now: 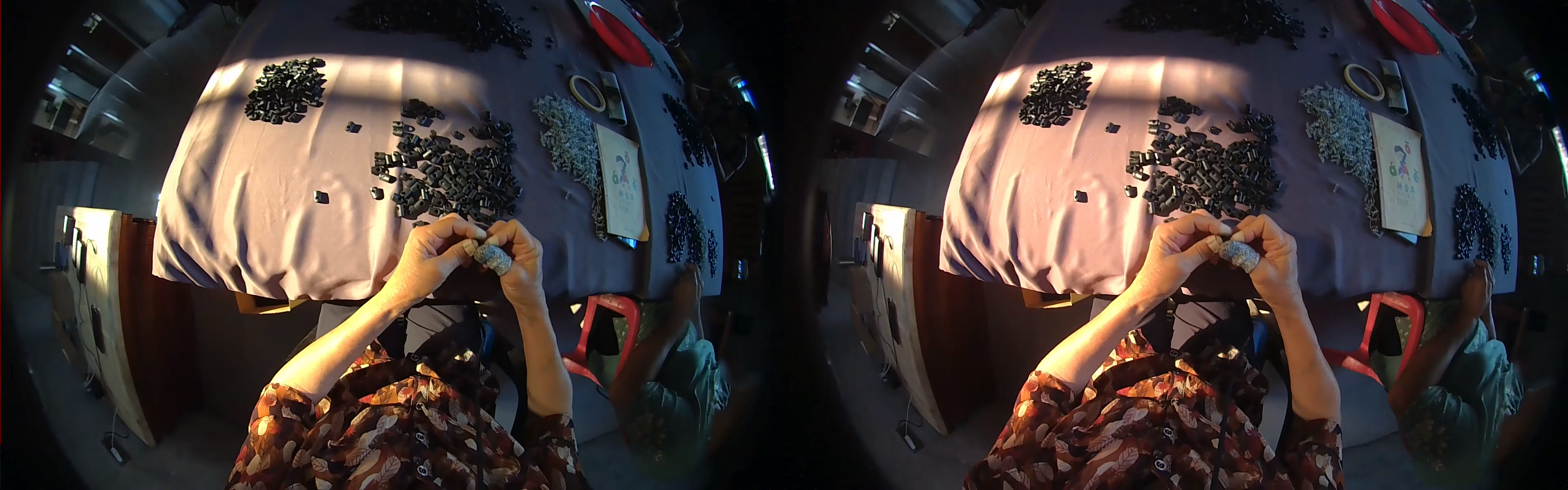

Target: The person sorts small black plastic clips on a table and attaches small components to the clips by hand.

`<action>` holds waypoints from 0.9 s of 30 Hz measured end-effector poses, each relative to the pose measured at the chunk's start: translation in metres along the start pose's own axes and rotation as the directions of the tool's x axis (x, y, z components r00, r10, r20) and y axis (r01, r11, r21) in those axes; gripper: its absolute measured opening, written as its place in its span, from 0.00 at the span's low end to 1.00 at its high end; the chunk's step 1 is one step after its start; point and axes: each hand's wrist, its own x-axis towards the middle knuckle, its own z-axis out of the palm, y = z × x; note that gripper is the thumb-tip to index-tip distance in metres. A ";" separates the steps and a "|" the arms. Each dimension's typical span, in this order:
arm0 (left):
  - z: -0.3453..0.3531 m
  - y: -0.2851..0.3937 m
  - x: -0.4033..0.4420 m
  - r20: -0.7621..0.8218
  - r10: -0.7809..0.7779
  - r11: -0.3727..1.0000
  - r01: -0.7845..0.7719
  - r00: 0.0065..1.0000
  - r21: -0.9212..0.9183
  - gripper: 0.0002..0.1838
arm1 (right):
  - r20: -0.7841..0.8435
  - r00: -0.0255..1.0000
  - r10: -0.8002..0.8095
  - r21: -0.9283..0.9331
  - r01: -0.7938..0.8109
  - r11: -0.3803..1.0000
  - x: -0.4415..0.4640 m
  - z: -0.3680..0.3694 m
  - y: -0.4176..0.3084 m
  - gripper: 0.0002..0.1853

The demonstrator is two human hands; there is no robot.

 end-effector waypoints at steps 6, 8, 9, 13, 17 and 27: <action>-0.001 -0.007 0.003 -0.023 -0.004 0.989 0.000 1.000 -0.148 0.07 | -0.060 0.998 -0.030 0.061 0.033 0.998 -0.003 0.005 0.002 0.06; -0.001 -0.006 0.003 -0.034 0.007 0.991 -0.011 0.999 -0.135 0.08 | -0.059 0.997 -0.044 0.100 0.050 0.994 -0.003 0.003 0.004 0.05; -0.001 -0.006 0.004 -0.035 0.013 0.994 -0.017 0.999 -0.109 0.08 | -0.067 0.997 -0.046 0.113 0.053 0.992 -0.004 0.003 0.004 0.05; 0.001 -0.005 0.004 -0.067 0.004 0.995 -0.011 0.998 -0.103 0.08 | -0.080 0.995 -0.061 0.113 0.070 0.991 -0.004 0.005 0.004 0.05; 0.003 -0.005 0.004 -0.115 0.009 0.994 -0.022 0.993 -0.111 0.07 | -0.064 0.994 -0.086 0.085 0.091 0.992 -0.004 0.005 0.004 0.06; 0.002 -0.006 0.003 -0.086 -0.019 0.986 0.004 0.996 -0.168 0.07 | -0.093 0.990 -0.108 -0.056 0.103 0.993 -0.004 0.007 0.002 0.05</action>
